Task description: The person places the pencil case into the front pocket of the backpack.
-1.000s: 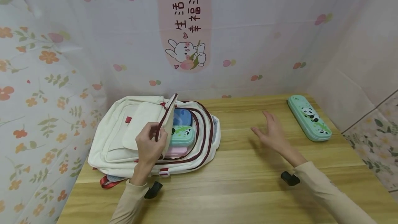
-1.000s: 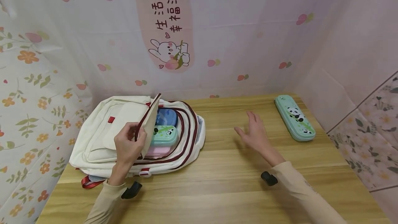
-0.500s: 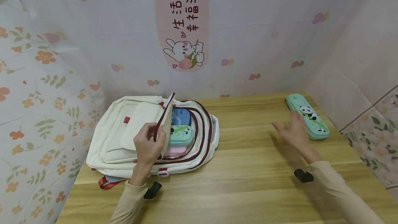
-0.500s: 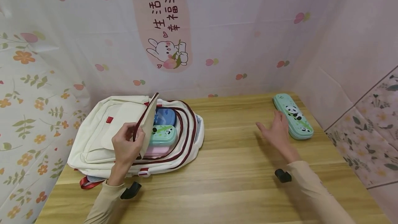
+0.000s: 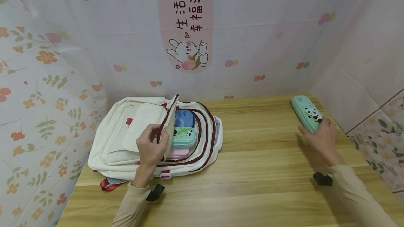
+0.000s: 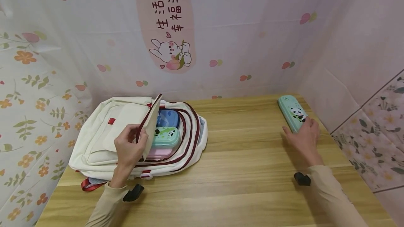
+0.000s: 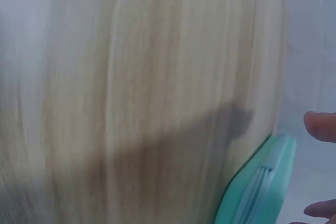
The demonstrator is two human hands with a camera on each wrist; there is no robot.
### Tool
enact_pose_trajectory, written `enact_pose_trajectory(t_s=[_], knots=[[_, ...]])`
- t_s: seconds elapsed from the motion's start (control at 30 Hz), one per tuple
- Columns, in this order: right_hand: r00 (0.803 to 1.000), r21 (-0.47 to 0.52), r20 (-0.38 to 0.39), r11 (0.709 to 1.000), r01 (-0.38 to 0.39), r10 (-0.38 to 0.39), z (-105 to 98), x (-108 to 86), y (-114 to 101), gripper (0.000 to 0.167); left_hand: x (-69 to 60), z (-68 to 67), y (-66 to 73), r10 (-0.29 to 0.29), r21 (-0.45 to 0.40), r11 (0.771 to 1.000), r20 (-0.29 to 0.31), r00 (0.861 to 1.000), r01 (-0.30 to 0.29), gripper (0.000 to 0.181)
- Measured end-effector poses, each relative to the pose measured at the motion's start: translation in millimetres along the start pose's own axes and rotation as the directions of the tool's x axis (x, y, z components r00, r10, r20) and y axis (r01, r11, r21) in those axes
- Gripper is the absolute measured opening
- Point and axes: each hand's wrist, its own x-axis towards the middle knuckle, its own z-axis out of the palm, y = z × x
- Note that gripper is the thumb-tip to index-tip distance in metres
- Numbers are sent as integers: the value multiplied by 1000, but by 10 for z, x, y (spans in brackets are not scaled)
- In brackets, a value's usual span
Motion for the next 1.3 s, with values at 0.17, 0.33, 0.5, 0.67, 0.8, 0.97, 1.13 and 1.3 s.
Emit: enact_pose_trajectory(t_s=[0.17, 0.33, 0.5, 0.67, 0.8, 0.97, 1.13, 1.3], knots=[[999, 5, 16, 1000, -29, 29, -22, -2, 87, 98, 48, -28, 145, 7, -7, 1000, -3, 1000, -7, 13], [992, 10, 68, 994, -105, 104, -44, -43, 147, 103, 91, -53, 303, 9, -12, 1000, -4, 1000, -9, 13], [981, 12, 116, 987, -161, 158, -63, -74, 237, 101, 105, -60, 349, 1, -4, 1000, 2, 1000, -1, 13], [981, 1, 106, 986, -164, 163, -87, -61, 333, 96, 107, -65, 356, -1, 0, 1000, -1, 1000, 1, 12], [980, 4, 70, 982, -188, 187, -96, -73, 358, 96, 106, -74, 355, -7, 1, 1000, 2, 1000, 7, 12], [977, 23, 22, 977, -211, 210, -91, -119, 356, 92, 95, -67, 333, -12, 10, 1000, 7, 1000, 12, 12], [977, 26, -7, 977, -212, 212, -84, -135, 355, 89, 58, -38, 208, -18, 25, 1000, 3, 1000, 17, 13], [985, 17, -37, 985, -169, 169, -85, -132, 334, 85, 48, -30, 175, -11, 28, 1000, 3, 1000, 11, 13]])
